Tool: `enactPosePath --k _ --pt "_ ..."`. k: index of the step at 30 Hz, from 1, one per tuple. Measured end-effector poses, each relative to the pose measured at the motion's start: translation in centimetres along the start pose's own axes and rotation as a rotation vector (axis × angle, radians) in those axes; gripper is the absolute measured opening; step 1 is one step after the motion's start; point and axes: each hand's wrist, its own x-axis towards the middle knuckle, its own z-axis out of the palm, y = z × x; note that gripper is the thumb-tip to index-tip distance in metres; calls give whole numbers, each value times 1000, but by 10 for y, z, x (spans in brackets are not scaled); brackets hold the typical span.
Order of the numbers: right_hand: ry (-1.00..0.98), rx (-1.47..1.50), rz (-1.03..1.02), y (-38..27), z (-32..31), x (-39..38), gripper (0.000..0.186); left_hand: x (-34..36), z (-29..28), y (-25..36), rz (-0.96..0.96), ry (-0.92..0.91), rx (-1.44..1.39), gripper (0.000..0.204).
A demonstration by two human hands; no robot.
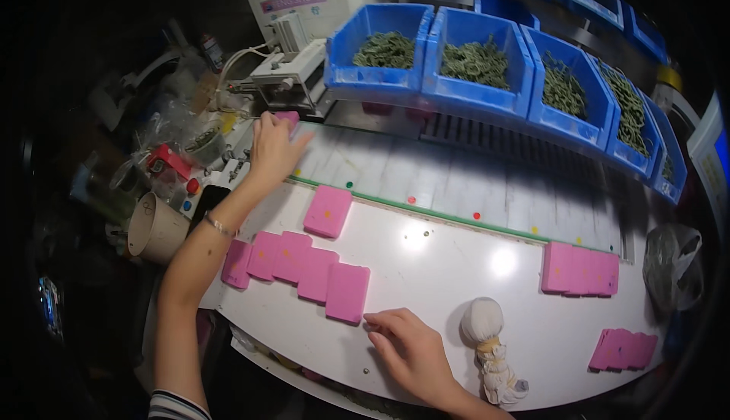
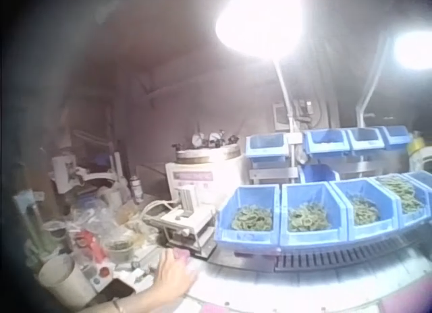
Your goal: Placing decorative botanicals and figurines into silicone molds and finishing them.
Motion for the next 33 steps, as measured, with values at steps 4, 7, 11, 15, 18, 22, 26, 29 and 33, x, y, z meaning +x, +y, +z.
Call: enactPosePath --k 4,7,11,15,18,22,26,29,33 --pt "-7 -13 -1 7 -3 0 25 -63 -44 89 -42 -656 -38 67" --pt "137 -137 -116 -3 -4 2 37 -80 -46 87 127 -463 -111 62" --pt "317 -450 -308 -27 -15 16 73 -91 -96 119 -127 -847 -1153 63" --pt "274 -502 -469 -26 -21 1 82 -124 -132 142 -153 -1129 -1447 54" --pt "329 -584 -472 -17 -17 -17 81 -155 -123 151 -423 -1352 -1626 57" --pt "579 -739 -515 -11 -8 -34 73 -170 -128 171 -799 -1247 -1869 64" --pt "463 -715 -626 -14 -6 -49 69 -167 -122 174 -1029 -1028 -1954 67" --pt "218 -540 -675 -17 -1 -55 31 -169 -106 167 -1039 -858 -2179 69" --pt "380 -290 -382 -29 -19 -41 36 -173 -126 166 -677 -833 -1812 62"
